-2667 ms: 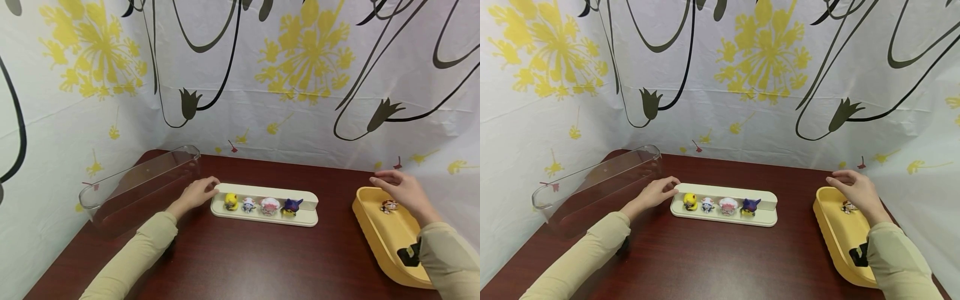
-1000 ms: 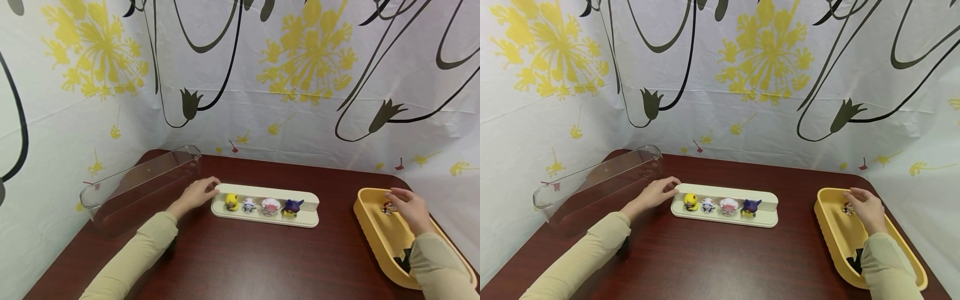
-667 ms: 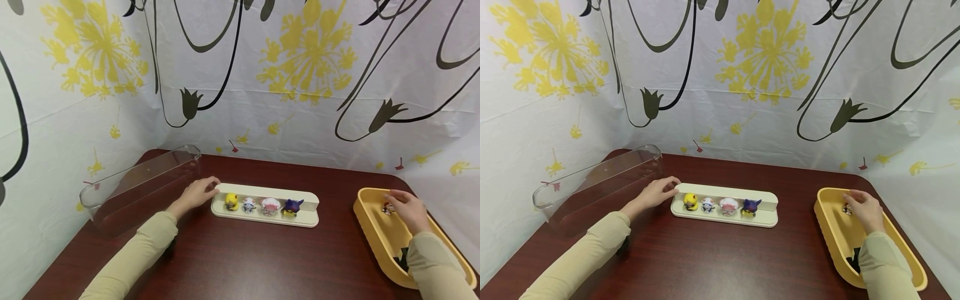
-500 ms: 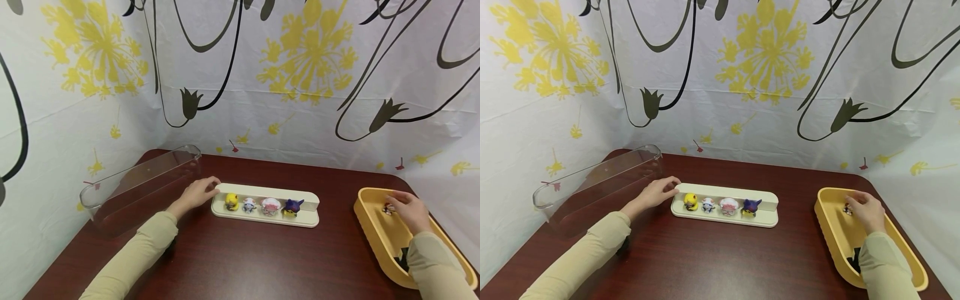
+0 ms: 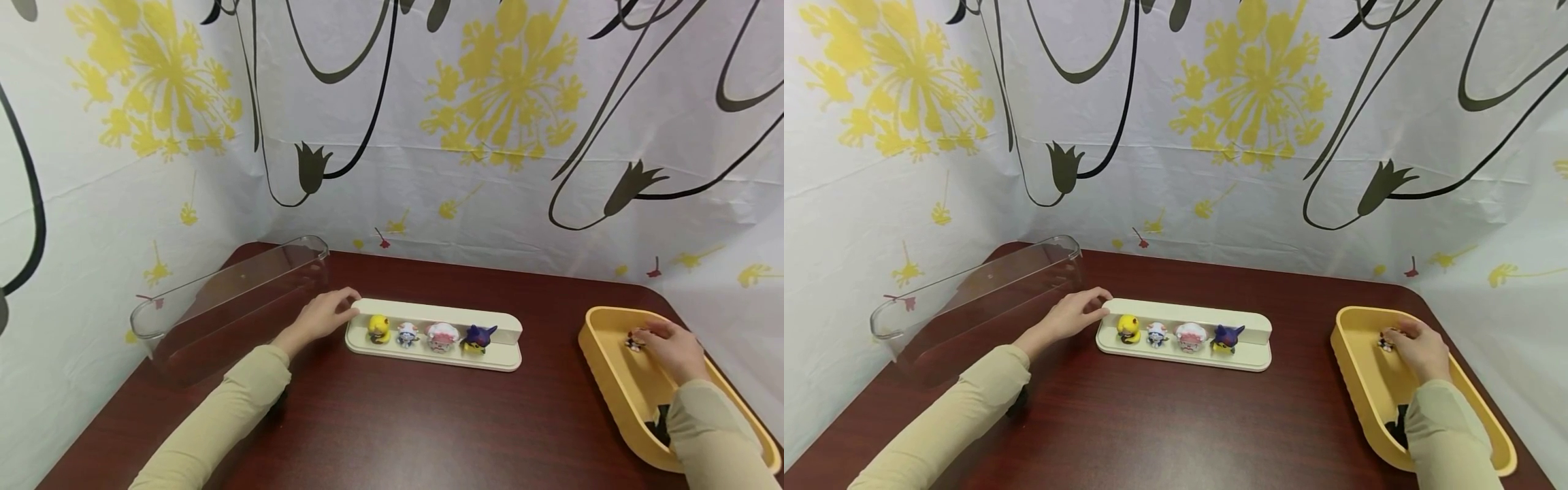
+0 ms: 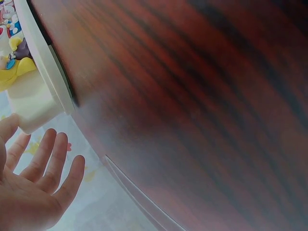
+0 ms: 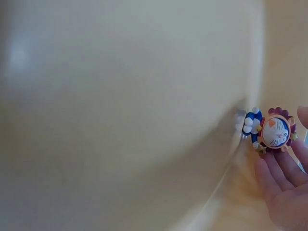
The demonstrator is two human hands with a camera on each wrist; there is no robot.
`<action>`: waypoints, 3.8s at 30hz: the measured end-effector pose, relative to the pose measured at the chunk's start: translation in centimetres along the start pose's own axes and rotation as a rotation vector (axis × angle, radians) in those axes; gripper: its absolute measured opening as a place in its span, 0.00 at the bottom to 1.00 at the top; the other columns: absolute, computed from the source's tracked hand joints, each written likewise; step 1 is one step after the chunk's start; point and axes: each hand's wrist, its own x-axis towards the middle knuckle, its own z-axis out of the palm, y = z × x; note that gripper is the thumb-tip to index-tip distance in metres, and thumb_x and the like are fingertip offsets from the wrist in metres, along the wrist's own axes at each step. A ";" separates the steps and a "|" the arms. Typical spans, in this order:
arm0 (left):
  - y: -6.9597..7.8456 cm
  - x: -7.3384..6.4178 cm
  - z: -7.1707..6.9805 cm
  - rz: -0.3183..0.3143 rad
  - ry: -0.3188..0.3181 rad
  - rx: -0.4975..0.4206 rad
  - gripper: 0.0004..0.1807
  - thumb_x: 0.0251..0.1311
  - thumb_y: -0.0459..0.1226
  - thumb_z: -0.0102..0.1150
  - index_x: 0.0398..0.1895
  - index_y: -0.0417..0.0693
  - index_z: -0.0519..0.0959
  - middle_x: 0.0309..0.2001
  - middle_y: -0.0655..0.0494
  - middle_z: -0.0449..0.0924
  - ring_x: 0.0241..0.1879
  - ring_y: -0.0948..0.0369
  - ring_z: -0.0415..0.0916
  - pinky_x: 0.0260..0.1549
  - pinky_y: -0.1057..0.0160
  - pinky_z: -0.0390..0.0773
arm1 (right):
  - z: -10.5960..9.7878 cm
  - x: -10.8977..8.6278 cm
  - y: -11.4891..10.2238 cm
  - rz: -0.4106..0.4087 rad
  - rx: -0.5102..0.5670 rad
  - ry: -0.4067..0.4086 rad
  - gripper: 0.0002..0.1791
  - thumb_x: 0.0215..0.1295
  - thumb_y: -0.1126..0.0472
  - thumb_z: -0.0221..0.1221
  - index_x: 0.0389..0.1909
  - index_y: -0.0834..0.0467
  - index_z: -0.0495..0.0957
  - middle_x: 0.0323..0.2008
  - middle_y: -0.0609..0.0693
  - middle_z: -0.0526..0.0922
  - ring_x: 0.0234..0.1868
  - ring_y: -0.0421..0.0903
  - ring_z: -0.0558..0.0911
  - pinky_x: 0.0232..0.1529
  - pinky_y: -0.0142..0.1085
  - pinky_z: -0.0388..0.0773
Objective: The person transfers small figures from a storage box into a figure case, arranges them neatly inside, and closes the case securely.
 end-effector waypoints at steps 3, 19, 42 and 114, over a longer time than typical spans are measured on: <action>0.0 0.0 0.0 0.000 0.001 0.001 0.13 0.58 0.45 0.54 0.45 0.58 0.72 0.39 0.58 0.75 0.38 0.60 0.72 0.31 0.56 0.70 | 0.1 0.0 0.2 0.006 0.000 0.000 0.34 0.60 0.45 0.50 0.54 0.71 0.64 0.47 0.69 0.68 0.43 0.60 0.67 0.31 0.38 0.62; 0.0 0.0 0.1 -0.010 -0.007 -0.004 0.13 0.58 0.45 0.54 0.46 0.58 0.72 0.40 0.58 0.75 0.40 0.60 0.72 0.33 0.56 0.70 | 0.6 0.2 1.1 -0.063 -0.036 0.022 0.28 0.61 0.50 0.51 0.45 0.75 0.69 0.30 0.55 0.77 0.25 0.29 0.66 0.26 0.32 0.64; 0.1 0.0 -0.2 -0.010 -0.014 -0.008 0.14 0.57 0.45 0.54 0.46 0.57 0.72 0.40 0.56 0.75 0.40 0.59 0.72 0.32 0.55 0.71 | 0.7 0.5 1.1 -0.056 -0.087 0.037 0.26 0.60 0.53 0.52 0.42 0.77 0.67 0.33 0.69 0.75 0.32 0.54 0.71 0.28 0.38 0.63; -0.1 0.1 0.2 -0.017 -0.004 -0.006 0.12 0.58 0.44 0.53 0.45 0.58 0.72 0.39 0.57 0.75 0.39 0.59 0.72 0.32 0.56 0.71 | -3.6 -3.0 -9.2 -0.335 0.030 -0.008 0.25 0.59 0.52 0.56 0.50 0.65 0.69 0.33 0.32 0.75 0.31 0.20 0.70 0.28 0.23 0.66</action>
